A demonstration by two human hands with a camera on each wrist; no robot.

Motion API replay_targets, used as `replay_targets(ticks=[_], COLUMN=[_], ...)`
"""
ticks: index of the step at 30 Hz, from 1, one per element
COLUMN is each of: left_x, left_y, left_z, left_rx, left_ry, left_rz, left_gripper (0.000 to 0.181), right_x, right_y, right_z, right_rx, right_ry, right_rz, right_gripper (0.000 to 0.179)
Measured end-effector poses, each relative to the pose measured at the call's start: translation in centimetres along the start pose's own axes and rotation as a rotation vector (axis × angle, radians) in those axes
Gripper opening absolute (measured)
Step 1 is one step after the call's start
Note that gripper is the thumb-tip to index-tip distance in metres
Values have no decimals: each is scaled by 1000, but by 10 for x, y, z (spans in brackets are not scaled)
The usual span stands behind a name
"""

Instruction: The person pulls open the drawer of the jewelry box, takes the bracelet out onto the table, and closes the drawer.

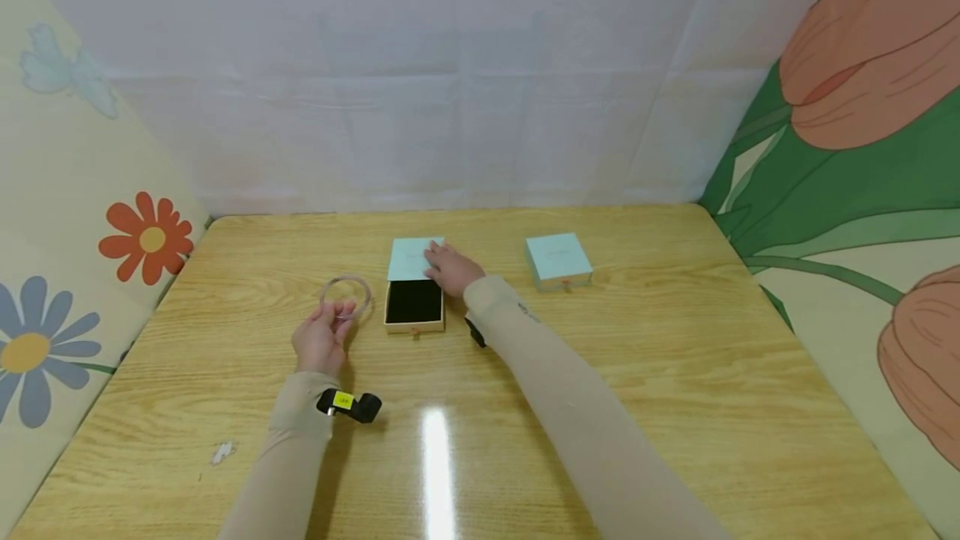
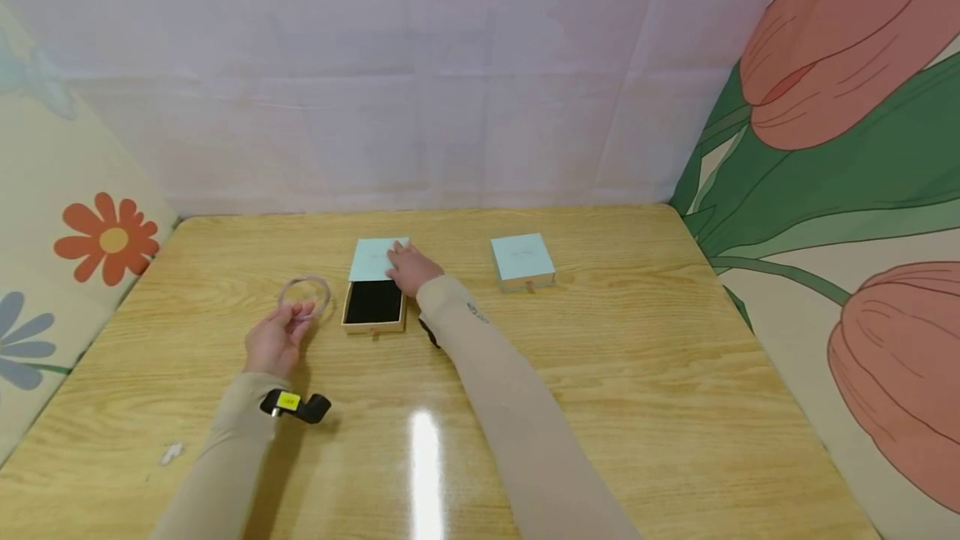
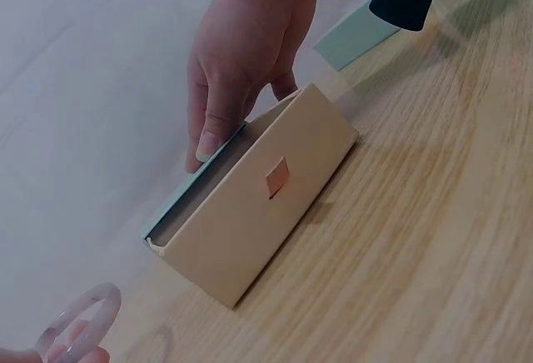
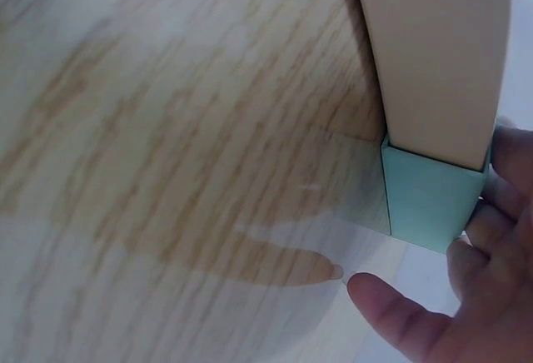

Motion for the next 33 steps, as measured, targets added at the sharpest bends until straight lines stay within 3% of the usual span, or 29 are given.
replay_targets(ticks=[14,24,33], left_x=[2,4,6], left_y=[6,9,10], left_z=[-1,-1,-2], left_rx=[21,43,39], left_ry=[47,81,83], left_rz=[21,53,60], left_gripper=[31,20,18], right_x=[16,1,4], right_y=[-9,-2,-3], right_z=[10,1,2], right_rx=[52,-16,-7], right_ry=[-4,-5,1], right_rz=[-24,1,11], right_gripper=[54,52,52])
Point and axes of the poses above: each hand's wrist, its own x-axis towards the middle knuckle, its own y-axis out of the back of the hand, z = x × y, the point moved 6 cm from there along x, towards the middle knuckle, and after that the axes turned 6 degrees about -y, right-handed, at the moved point
